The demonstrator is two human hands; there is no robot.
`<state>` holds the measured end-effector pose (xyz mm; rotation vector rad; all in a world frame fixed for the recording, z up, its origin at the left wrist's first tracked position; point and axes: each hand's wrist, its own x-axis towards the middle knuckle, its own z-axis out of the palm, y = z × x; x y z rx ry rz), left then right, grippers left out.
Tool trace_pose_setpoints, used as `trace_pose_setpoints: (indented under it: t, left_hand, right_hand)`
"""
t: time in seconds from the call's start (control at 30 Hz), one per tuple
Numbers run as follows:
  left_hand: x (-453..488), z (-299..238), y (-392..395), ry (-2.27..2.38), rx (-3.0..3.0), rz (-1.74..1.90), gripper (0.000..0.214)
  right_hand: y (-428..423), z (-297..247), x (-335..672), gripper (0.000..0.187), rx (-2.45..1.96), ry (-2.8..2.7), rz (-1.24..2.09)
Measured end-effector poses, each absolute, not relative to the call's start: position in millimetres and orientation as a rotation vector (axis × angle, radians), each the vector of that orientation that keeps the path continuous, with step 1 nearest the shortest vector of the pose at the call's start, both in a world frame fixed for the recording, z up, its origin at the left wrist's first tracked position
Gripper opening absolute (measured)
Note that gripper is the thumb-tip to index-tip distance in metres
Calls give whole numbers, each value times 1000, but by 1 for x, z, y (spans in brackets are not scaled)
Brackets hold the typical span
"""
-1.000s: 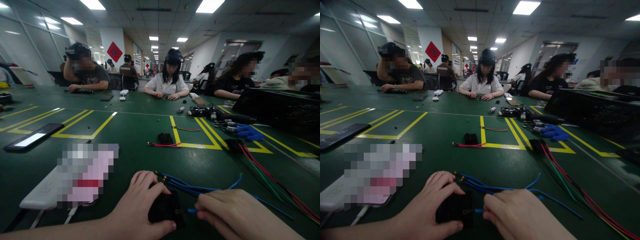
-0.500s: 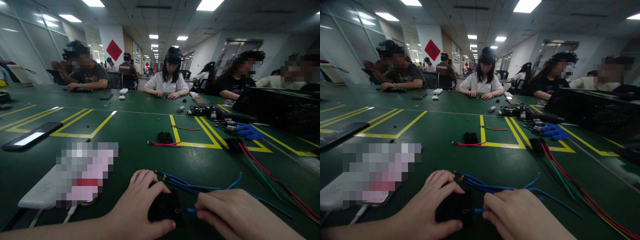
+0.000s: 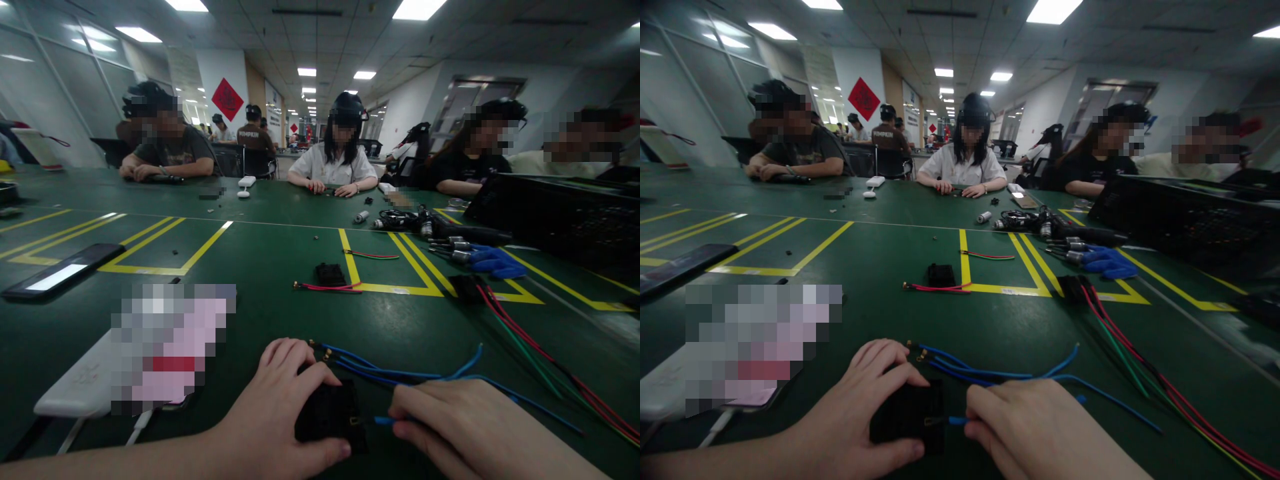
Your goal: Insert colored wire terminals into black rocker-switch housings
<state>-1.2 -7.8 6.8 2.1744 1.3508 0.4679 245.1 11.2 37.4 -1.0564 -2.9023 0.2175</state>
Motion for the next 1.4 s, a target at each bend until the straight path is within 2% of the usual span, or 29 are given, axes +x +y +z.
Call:
trace_pose_setpoints:
  t: [1.4]
  left_hand:
    - [-1,7,-10,1340,2182,447,46]
  right_hand:
    - [13,42,240,20,-1018,-2908,147]
